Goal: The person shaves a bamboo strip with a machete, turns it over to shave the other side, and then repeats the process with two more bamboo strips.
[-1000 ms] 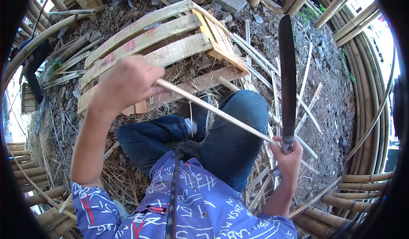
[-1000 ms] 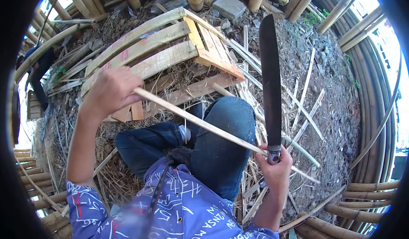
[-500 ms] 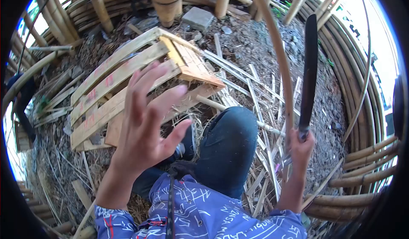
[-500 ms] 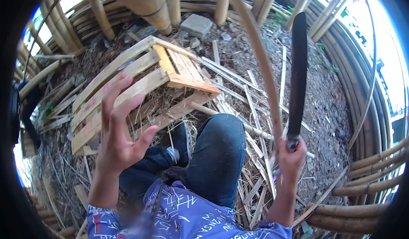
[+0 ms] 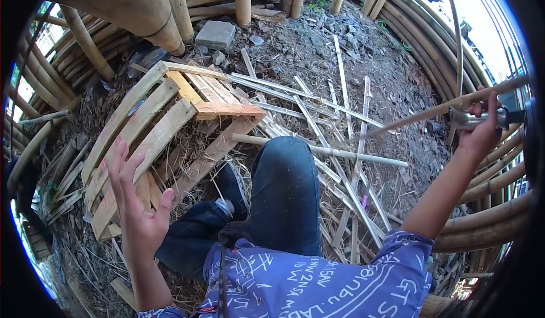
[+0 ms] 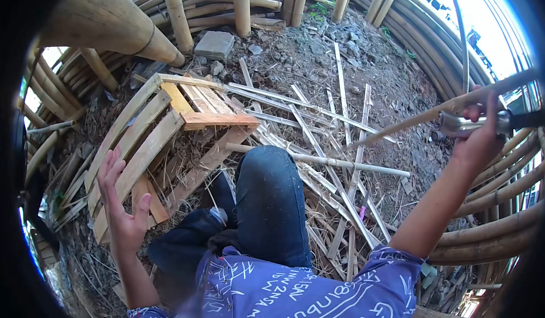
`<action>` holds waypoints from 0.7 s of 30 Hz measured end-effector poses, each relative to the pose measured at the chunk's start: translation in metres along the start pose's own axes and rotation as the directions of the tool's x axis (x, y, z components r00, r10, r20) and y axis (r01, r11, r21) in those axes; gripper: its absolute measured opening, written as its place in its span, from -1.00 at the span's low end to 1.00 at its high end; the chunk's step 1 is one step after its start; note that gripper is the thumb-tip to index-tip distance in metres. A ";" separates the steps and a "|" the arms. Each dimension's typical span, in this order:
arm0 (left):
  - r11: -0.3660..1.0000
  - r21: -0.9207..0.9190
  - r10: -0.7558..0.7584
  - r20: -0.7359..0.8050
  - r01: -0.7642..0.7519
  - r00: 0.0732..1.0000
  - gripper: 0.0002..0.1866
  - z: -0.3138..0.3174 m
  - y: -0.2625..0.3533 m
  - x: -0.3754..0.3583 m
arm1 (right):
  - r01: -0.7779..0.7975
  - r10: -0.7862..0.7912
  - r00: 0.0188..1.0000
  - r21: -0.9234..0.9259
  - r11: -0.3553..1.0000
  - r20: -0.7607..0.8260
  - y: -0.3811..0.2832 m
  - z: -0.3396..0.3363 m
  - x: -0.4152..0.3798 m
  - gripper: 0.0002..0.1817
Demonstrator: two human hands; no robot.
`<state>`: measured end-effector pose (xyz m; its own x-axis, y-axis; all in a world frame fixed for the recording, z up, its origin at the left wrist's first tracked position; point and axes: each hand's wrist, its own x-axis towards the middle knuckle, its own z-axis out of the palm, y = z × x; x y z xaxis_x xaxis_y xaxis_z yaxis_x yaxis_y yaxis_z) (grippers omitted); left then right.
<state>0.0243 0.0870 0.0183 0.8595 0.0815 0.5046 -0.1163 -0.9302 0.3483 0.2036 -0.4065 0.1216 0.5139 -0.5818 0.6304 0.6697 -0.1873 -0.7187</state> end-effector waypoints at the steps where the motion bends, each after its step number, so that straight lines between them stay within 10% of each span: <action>1: 1.000 0.009 0.001 0.006 -0.001 1.000 -0.37 -0.001 0.001 -0.001 | -0.002 -0.003 0.999 0.112 0.994 0.043 0.000 -0.010 0.008 -0.65; 6: 1.000 0.028 -0.010 0.017 0.010 1.000 -0.36 -0.006 0.004 -0.005 | -0.006 -0.013 0.996 0.226 0.974 0.086 -0.012 -0.024 0.010 -0.62; 14: 0.998 0.025 -0.059 -0.016 0.059 0.998 -0.38 -0.023 -0.002 -0.019 | 0.138 -0.021 0.940 0.323 0.936 -0.341 0.057 -0.042 0.013 -0.70; 17: 0.978 0.111 -0.163 -0.101 0.174 0.981 -0.37 -0.033 -0.027 -0.041 | -0.057 0.188 0.825 0.253 0.966 -0.532 0.099 -0.057 0.009 -0.66; 19: 0.938 0.113 -0.314 -0.125 0.328 0.941 -0.37 -0.039 -0.051 -0.069 | -0.050 0.053 0.938 0.016 0.999 -0.344 0.190 -0.136 0.027 -0.68; 20: 0.904 0.156 -0.384 -0.118 0.399 0.916 -0.37 -0.043 -0.067 -0.090 | 0.248 -0.267 0.963 -0.319 0.915 -0.017 0.276 -0.219 0.060 -0.78; 21: 0.850 0.209 -0.467 -0.124 0.483 0.875 -0.37 -0.042 -0.082 -0.117 | 0.482 -0.441 0.849 -0.766 0.425 0.290 0.222 -0.158 -0.015 -0.83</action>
<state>-0.0874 0.1688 -0.0359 0.7451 0.5504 0.3767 0.4209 -0.8262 0.3746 0.2598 -0.5640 -0.0934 0.2967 -0.1820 0.9375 0.1214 -0.9665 -0.2261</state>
